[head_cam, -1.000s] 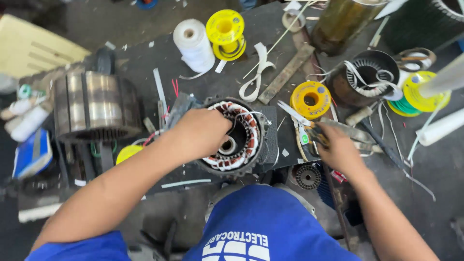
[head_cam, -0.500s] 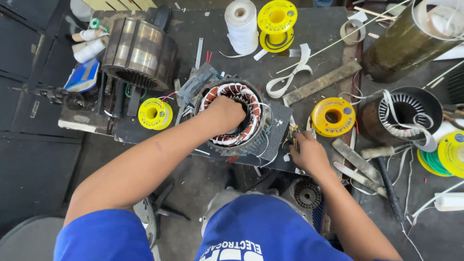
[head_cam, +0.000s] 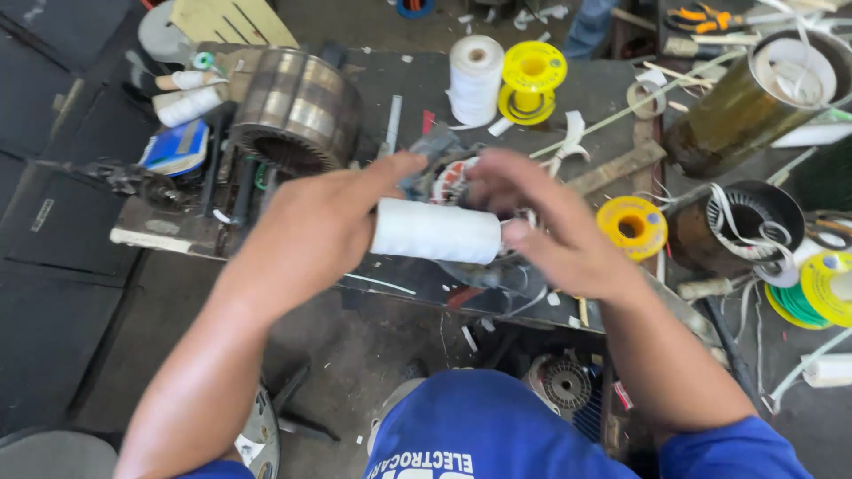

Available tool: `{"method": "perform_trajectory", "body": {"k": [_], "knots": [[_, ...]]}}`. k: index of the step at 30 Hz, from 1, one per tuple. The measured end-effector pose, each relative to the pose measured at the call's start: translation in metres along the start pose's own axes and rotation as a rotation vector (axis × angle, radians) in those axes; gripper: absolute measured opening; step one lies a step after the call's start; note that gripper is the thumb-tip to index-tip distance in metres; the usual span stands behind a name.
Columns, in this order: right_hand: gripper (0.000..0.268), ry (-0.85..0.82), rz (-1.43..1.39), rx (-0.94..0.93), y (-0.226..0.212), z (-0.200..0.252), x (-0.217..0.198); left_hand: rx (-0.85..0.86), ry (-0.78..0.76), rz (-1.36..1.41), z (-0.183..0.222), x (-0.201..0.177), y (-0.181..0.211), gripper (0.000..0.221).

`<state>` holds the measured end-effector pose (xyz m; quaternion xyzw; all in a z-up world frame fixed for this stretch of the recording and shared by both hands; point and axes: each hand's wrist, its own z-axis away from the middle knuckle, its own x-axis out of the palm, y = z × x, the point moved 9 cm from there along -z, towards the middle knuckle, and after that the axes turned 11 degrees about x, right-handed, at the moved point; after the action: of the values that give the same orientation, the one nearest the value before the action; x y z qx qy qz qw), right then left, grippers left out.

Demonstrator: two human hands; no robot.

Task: Finalizing the repair of an electric motor by applying adhesive, trimming wires, and seating windings using a hammer and punch.

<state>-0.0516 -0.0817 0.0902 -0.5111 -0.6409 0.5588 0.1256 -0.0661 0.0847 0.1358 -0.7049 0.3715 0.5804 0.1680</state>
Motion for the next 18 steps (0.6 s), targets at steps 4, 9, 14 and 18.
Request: {"method": "perform_trajectory", "body": {"k": [4, 9, 14, 18], "knots": [[0.063, -0.148, -0.102, 0.193, 0.011, -0.03, 0.077, 0.114, 0.2, -0.216, 0.072, -0.015, -0.01, 0.045], [0.084, -0.141, -0.615, 0.222, 0.038, -0.062, 0.158, -0.087, 0.422, 0.465, 0.146, -0.009, -0.064, 0.033], [0.07, -0.114, -0.71, 0.131, 0.066, -0.044, 0.221, -0.263, 0.485, 0.886, 0.199, 0.029, -0.098, 0.03], [0.061, -0.324, -0.912, 0.029, 0.038, -0.039, 0.231, -0.274, 0.491, 1.261, 0.218, 0.072, -0.1, 0.024]]}}
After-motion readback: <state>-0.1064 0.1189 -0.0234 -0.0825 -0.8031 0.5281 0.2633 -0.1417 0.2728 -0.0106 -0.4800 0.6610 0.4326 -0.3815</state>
